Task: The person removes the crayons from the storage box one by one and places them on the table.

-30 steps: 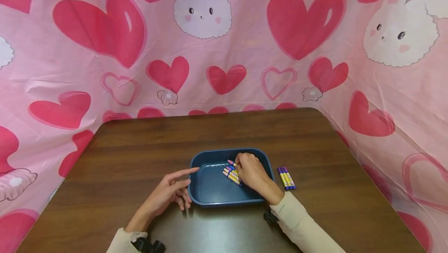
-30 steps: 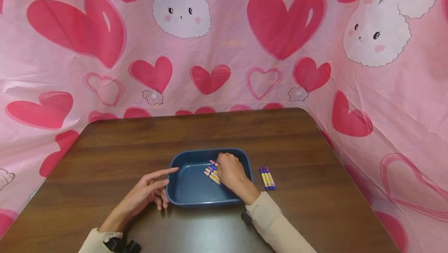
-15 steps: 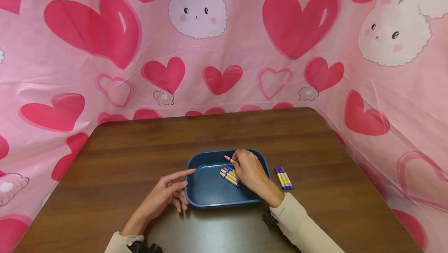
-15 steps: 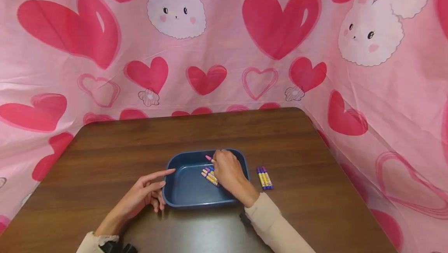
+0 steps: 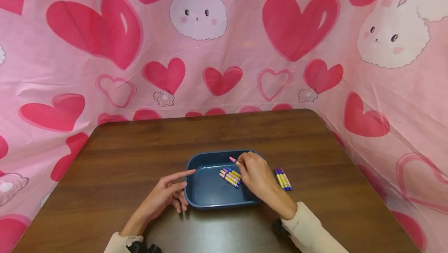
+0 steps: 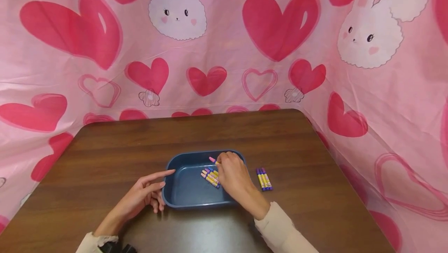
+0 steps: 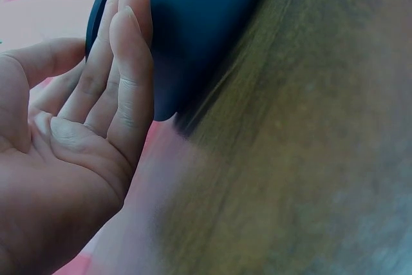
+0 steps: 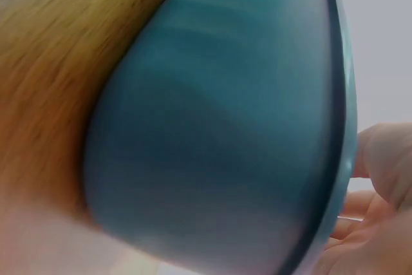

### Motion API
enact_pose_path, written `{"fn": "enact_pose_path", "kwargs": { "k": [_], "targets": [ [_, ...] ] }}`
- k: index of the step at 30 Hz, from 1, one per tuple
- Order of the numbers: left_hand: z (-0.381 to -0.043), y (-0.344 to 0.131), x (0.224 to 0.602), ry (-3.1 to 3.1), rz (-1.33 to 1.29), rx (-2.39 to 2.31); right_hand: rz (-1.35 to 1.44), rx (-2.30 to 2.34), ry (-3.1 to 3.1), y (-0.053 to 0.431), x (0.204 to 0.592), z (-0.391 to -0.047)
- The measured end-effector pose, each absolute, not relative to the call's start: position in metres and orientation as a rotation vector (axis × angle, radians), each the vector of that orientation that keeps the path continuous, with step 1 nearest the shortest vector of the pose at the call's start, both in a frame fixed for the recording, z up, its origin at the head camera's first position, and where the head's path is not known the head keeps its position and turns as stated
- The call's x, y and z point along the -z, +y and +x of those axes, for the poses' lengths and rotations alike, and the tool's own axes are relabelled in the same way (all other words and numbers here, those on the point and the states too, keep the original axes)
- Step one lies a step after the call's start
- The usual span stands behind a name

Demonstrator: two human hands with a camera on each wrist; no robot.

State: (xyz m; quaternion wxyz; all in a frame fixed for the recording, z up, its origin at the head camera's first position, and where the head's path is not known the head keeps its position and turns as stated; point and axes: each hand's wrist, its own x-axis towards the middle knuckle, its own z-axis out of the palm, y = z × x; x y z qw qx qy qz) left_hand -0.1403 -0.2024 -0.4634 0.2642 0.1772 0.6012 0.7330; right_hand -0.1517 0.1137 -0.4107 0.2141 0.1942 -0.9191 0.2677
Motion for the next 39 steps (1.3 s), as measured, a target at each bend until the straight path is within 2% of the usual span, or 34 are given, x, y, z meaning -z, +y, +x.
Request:
{"fn": "enact_pose_path", "kwargs": {
  "k": [26,39],
  "targets": [
    [-0.139,-0.203,0.465,1.632,0.415,-1.976,0.324,-0.986,-2.504,0.162,0.415,-0.135],
    [-0.141,-0.203,0.465,1.591,0.506,-1.981,0.257,-1.114,-2.371,0.19,0.408,-0.136]
  ]
}}
